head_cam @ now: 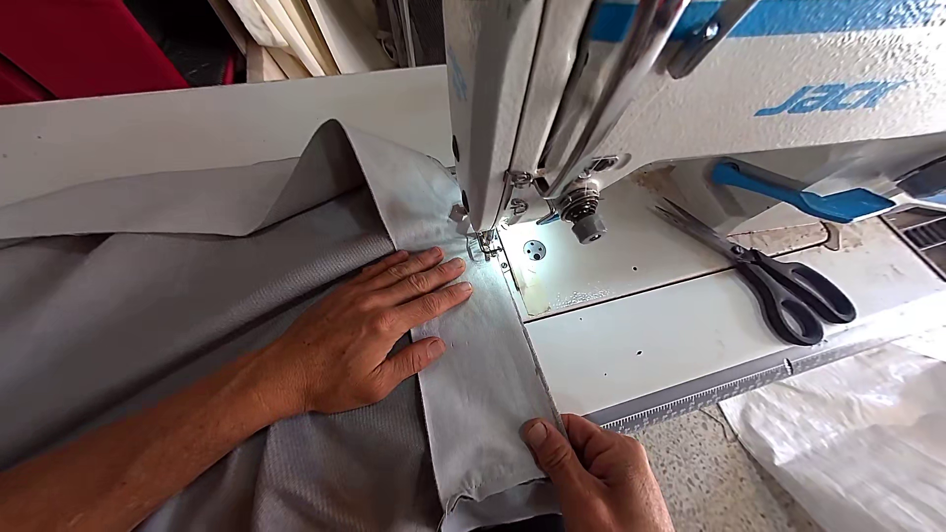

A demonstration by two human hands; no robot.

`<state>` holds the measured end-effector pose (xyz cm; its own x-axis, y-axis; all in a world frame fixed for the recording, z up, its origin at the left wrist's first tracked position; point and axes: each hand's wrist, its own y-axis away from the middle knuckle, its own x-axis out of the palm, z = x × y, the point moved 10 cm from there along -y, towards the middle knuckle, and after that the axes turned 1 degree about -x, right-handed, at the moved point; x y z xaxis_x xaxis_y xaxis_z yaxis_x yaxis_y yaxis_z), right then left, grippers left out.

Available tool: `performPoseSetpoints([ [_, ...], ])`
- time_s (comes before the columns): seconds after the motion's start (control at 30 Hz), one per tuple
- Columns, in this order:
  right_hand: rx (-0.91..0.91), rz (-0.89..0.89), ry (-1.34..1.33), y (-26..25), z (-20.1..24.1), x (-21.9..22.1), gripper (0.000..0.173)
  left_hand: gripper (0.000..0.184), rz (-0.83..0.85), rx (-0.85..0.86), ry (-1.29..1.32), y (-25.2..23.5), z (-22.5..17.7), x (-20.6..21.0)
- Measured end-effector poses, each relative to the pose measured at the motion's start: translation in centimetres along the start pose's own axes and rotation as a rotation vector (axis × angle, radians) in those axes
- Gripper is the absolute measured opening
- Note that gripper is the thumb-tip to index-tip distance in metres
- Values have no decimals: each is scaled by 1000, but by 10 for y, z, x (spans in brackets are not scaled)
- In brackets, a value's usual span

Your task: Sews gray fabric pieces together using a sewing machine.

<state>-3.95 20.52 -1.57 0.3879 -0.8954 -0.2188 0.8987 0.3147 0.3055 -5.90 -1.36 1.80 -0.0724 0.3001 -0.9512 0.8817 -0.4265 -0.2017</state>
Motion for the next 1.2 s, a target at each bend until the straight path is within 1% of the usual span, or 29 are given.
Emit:
performPoseSetpoints([
  [0.23,11,4,-1,-1,2,1,22,56,1,-7,3,-2,4,-1],
  [0.8,27,21,19,-8,4,3,29,58,0,0,0,-7,16,-2],
  [1.2,45,24,75,-17,7,3,31,58,-1,4,-13,-10,23,-5],
])
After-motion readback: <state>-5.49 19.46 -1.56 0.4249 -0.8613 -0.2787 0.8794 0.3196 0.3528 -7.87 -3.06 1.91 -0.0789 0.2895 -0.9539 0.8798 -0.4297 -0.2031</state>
